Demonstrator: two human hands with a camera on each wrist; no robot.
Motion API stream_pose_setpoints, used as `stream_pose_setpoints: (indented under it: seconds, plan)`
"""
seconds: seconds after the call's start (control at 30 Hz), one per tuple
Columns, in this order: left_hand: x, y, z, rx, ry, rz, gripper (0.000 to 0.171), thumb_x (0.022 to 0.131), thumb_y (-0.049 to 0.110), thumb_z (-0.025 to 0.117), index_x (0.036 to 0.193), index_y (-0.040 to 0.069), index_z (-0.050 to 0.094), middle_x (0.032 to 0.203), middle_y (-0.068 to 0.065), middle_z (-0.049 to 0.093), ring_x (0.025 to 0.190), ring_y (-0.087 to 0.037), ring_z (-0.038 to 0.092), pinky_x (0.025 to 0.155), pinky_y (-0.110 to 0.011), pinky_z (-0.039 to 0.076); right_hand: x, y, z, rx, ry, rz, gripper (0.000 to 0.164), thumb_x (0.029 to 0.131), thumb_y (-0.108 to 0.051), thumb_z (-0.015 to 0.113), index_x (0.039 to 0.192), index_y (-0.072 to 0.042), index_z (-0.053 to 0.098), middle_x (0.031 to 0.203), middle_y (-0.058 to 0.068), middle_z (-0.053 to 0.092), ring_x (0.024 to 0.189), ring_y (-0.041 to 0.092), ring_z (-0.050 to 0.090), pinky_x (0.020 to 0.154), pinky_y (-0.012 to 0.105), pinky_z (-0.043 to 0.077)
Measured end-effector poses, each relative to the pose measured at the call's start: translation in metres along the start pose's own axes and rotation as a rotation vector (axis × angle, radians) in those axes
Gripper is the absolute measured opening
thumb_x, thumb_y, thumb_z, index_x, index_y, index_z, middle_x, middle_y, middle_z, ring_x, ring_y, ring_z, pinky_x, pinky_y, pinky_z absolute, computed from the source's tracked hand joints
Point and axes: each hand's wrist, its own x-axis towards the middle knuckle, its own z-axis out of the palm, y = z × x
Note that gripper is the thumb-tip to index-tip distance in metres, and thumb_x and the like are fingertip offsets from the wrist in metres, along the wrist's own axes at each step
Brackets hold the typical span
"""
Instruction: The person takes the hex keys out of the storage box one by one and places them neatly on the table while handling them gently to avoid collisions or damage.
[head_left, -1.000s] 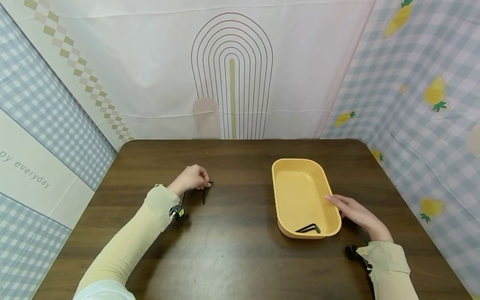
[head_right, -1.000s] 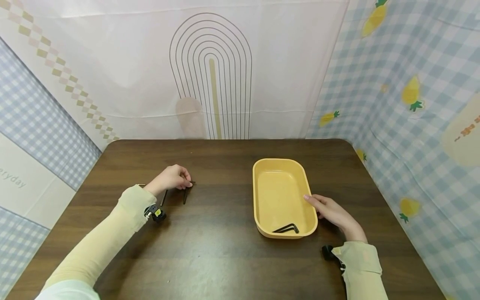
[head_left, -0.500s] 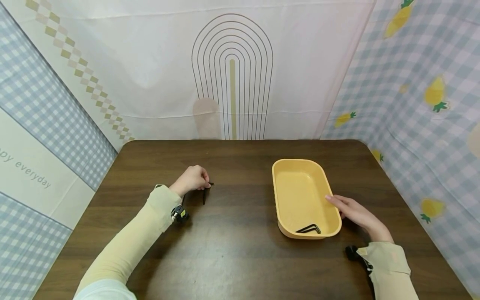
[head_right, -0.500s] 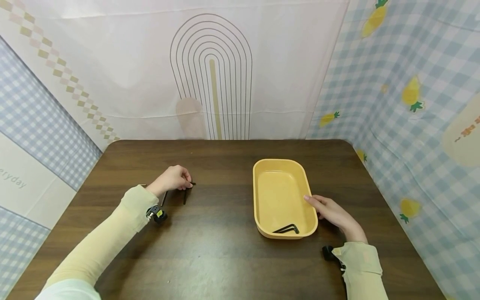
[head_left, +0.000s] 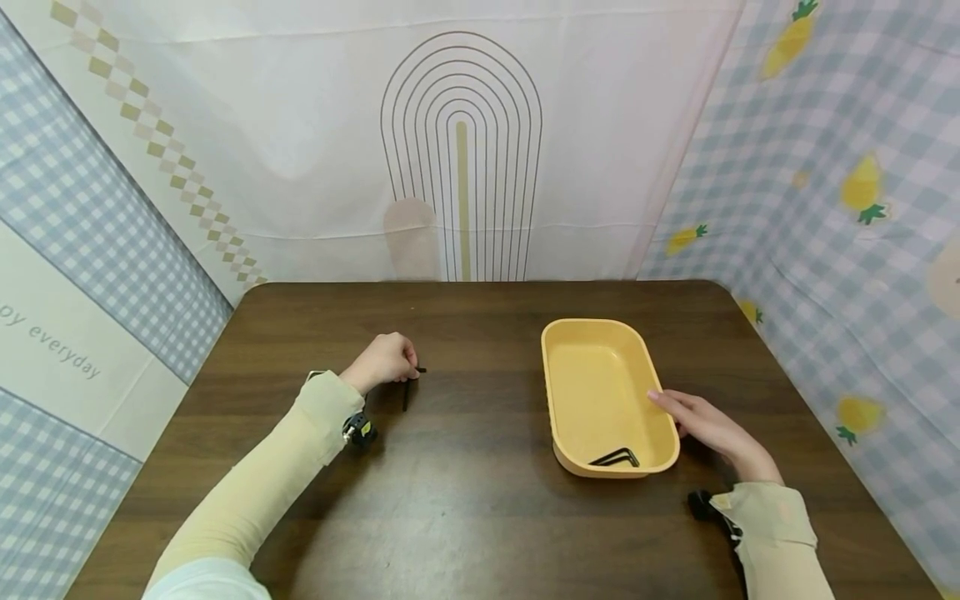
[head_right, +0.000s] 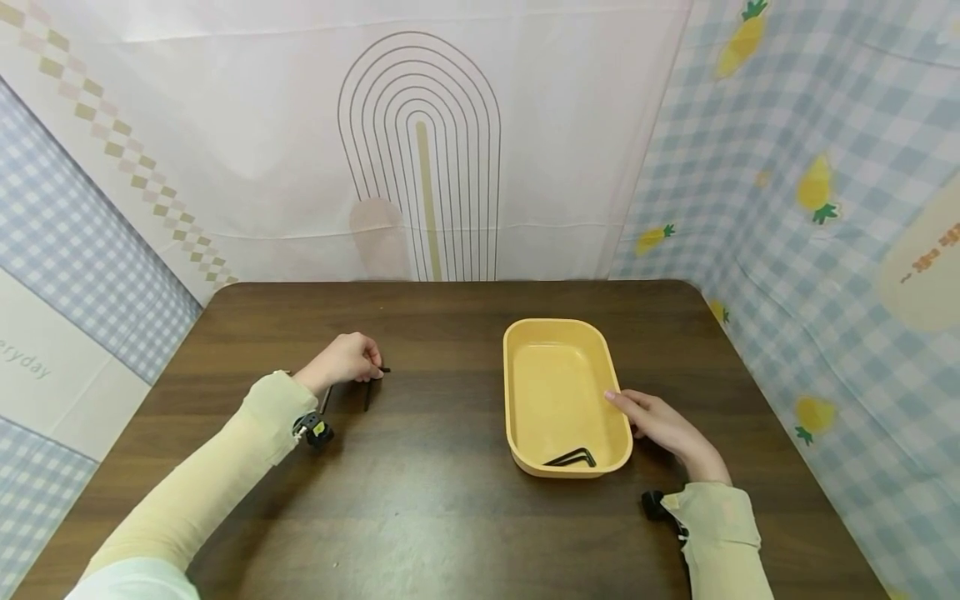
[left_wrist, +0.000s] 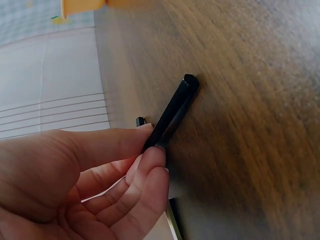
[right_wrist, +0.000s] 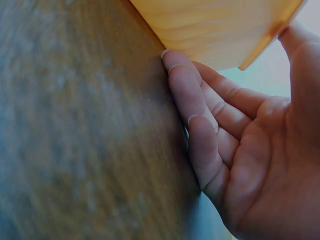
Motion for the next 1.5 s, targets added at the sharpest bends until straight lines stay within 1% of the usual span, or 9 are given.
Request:
stream_pose_setpoints:
  seconds: [0.17, 0.4, 0.7, 0.93, 1.07, 1.3, 1.4, 1.5]
  plan:
    - [-0.0009, 0.0012, -0.0012, 0.000, -0.005, -0.003, 0.013, 0.081, -0.002, 0.075, 0.076, 0.002, 0.064, 0.061, -0.002, 0.060, 0.055, -0.012, 0.057, 0.053, -0.025, 0.048, 0.0013, 0.0008, -0.0002, 0.000, 0.000, -0.006, 0.056, 0.107, -0.046, 0.042, 0.132, 0.002, 0.056, 0.100, 0.010, 0.066, 0.088, 0.018, 0.063, 0.076, 0.033, 0.054]
    - [0.0016, -0.0006, -0.0016, 0.006, -0.012, 0.010, 0.013, 0.081, -0.001, 0.075, 0.077, 0.003, 0.064, 0.062, -0.002, 0.060, 0.056, -0.012, 0.057, 0.054, -0.026, 0.047, 0.0032, 0.0008, -0.0005, -0.006, 0.003, -0.002, 0.058, 0.107, -0.048, 0.042, 0.134, 0.002, 0.055, 0.105, 0.010, 0.067, 0.091, 0.017, 0.063, 0.077, 0.034, 0.054]
    - [0.0004, -0.0004, -0.0011, 0.008, -0.025, -0.004, 0.011, 0.082, -0.001, 0.075, 0.077, 0.002, 0.065, 0.062, -0.001, 0.060, 0.056, -0.011, 0.057, 0.054, -0.024, 0.047, 0.0012, -0.0003, 0.0019, 0.003, 0.005, 0.021, 0.060, 0.106, -0.049, 0.043, 0.134, 0.003, 0.054, 0.098, 0.009, 0.065, 0.085, 0.018, 0.063, 0.076, 0.032, 0.053]
    - [0.0010, -0.0005, -0.0014, 0.029, -0.016, 0.012, 0.011, 0.082, -0.001, 0.074, 0.076, 0.002, 0.065, 0.061, 0.000, 0.060, 0.056, -0.011, 0.056, 0.053, -0.024, 0.046, 0.0008, -0.0003, 0.0010, 0.016, 0.002, 0.007, 0.059, 0.107, -0.047, 0.044, 0.134, 0.004, 0.054, 0.098, 0.009, 0.066, 0.085, 0.018, 0.064, 0.075, 0.032, 0.054]
    - [0.0011, -0.0011, -0.0008, 0.027, -0.016, 0.006, 0.011, 0.082, -0.001, 0.075, 0.077, 0.003, 0.065, 0.062, -0.001, 0.061, 0.056, -0.011, 0.057, 0.054, -0.024, 0.047, 0.0012, 0.0002, 0.0010, 0.004, 0.002, 0.017, 0.061, 0.107, -0.049, 0.043, 0.137, 0.003, 0.052, 0.098, 0.008, 0.066, 0.086, 0.018, 0.063, 0.076, 0.031, 0.053]
    - [0.0015, -0.0021, 0.0015, 0.019, -0.003, 0.005, 0.012, 0.081, 0.000, 0.076, 0.076, 0.004, 0.065, 0.064, -0.001, 0.062, 0.058, -0.012, 0.059, 0.054, -0.024, 0.048, 0.0002, -0.0002, 0.0012, -0.011, 0.005, 0.022, 0.061, 0.106, -0.050, 0.042, 0.136, 0.003, 0.052, 0.096, 0.009, 0.065, 0.085, 0.019, 0.062, 0.076, 0.032, 0.053]
    - [0.0012, -0.0027, 0.0005, 0.008, -0.011, 0.011, 0.012, 0.082, 0.001, 0.076, 0.077, 0.004, 0.065, 0.065, -0.001, 0.062, 0.058, -0.012, 0.059, 0.054, -0.025, 0.049, -0.0004, -0.0003, 0.0018, -0.005, 0.004, 0.020, 0.061, 0.107, -0.050, 0.042, 0.136, 0.003, 0.053, 0.096, 0.009, 0.065, 0.084, 0.019, 0.062, 0.076, 0.032, 0.053]
    - [0.0013, -0.0024, -0.0042, -0.006, -0.021, 0.027, 0.010, 0.083, 0.004, 0.075, 0.078, 0.005, 0.066, 0.067, -0.001, 0.064, 0.060, -0.012, 0.060, 0.056, -0.025, 0.050, -0.0006, 0.0000, 0.0010, 0.003, 0.002, 0.010, 0.059, 0.107, -0.048, 0.043, 0.134, 0.004, 0.053, 0.097, 0.009, 0.065, 0.084, 0.019, 0.062, 0.076, 0.032, 0.053]
